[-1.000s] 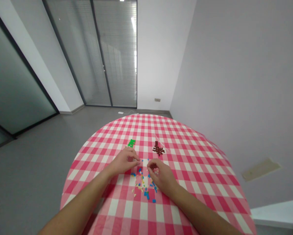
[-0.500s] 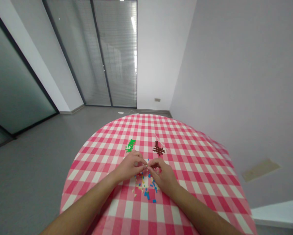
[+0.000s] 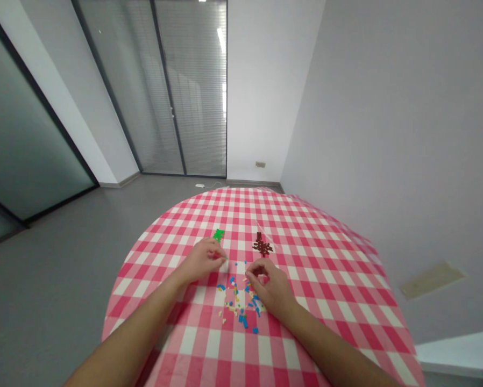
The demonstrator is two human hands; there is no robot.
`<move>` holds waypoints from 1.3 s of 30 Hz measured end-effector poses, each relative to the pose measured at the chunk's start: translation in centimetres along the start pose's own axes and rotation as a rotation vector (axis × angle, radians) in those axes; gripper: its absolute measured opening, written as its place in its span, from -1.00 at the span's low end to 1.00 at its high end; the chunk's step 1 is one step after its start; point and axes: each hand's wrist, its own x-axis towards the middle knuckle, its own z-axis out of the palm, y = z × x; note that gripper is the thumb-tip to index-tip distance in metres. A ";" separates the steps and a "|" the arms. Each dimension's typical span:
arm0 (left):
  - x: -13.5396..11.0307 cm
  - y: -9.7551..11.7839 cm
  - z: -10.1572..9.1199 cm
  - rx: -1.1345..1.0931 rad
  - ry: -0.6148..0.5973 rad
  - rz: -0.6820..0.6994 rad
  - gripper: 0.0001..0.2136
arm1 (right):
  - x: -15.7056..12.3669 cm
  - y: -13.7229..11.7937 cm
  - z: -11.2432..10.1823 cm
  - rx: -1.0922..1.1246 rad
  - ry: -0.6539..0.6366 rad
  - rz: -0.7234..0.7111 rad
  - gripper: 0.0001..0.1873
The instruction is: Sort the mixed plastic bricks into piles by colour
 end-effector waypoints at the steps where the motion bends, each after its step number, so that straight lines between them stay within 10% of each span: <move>1: 0.0 -0.9 -0.9 0.026 0.009 -0.053 -0.89 | 0.0 0.0 -0.1 -0.001 0.005 0.004 -0.98; 9: -0.3 -5.9 -4.5 0.155 0.063 -0.353 -0.83 | 0.2 0.2 -0.1 0.000 0.027 0.022 -0.97; 39: 0.9 -5.8 -1.5 0.151 0.047 -0.551 -0.85 | 0.2 0.2 -0.1 -0.175 -0.205 -0.094 -0.88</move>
